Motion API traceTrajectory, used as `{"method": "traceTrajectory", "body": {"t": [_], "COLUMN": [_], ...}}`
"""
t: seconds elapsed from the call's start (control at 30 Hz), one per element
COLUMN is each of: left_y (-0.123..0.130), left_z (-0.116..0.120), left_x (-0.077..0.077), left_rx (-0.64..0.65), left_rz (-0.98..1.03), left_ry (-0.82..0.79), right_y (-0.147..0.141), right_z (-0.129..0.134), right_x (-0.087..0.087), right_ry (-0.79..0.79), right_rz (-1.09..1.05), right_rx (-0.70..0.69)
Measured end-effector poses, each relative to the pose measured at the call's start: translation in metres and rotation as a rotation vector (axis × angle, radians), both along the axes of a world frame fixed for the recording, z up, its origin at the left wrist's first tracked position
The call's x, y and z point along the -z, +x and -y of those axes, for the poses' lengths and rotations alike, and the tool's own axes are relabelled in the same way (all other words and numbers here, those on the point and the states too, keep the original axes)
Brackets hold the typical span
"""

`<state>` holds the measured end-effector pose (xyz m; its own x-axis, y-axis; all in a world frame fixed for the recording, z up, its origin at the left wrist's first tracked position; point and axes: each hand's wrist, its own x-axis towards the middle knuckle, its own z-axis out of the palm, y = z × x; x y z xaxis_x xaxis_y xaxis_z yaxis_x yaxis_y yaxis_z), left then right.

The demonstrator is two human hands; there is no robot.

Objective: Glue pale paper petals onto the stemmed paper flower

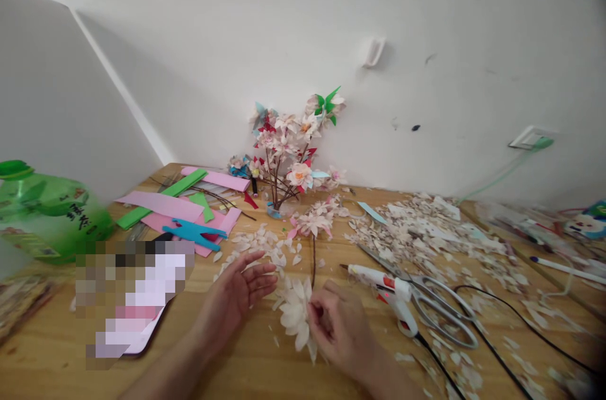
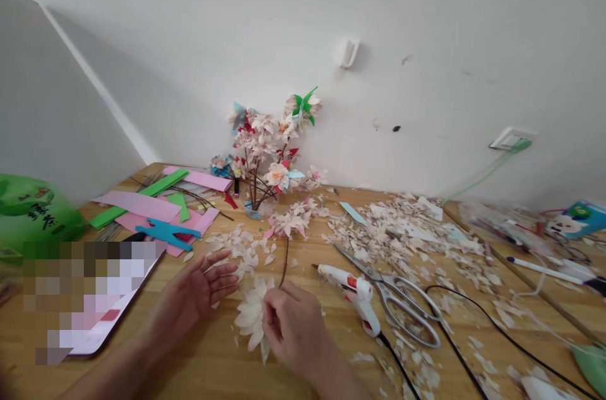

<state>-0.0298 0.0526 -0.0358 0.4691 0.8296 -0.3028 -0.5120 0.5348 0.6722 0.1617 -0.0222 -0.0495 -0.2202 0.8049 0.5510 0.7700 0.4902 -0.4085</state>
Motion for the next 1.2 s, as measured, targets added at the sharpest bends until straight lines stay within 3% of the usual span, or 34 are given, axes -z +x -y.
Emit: {"method": "traceTrajectory", "body": {"t": [0.07,0.2,0.37,0.5,0.67,0.83,1.0,1.2], "left_y": [0.000,-0.001,-0.008,-0.007,0.004,-0.004,-0.008,-0.012], "left_z": [0.001,0.007,0.015,0.028,0.043,0.036,0.034,0.031], "left_x": [0.001,0.000,-0.001,-0.001,-0.004,-0.009,0.001,-0.006], "left_rx": [-0.052,-0.164,-0.048,0.061,-0.146,0.166,-0.002,0.125], "left_rz": [-0.060,-0.321,-0.517,-0.477,-0.358,-0.495,-0.573,-0.557], "left_ry": [0.078,0.406,0.667,0.827,0.848,1.037,1.077,1.140], "right_y": [-0.005,-0.015,-0.015,-0.011,-0.007,-0.008,-0.012,-0.012], "right_z": [0.000,0.000,0.003,0.006,0.007,0.008,0.006,0.006], "right_x": [0.000,0.008,0.008,0.001,0.002,0.005,0.007,0.007], "right_ry": [-0.016,0.034,0.004,-0.032,-0.023,-0.087,-0.014,0.018], "right_rz": [0.113,0.207,0.224,0.110,-0.031,-0.090,-0.064,-0.040], "right_rx": [0.002,-0.054,-0.043,-0.026,-0.071,-0.055,-0.039,-0.056]}}
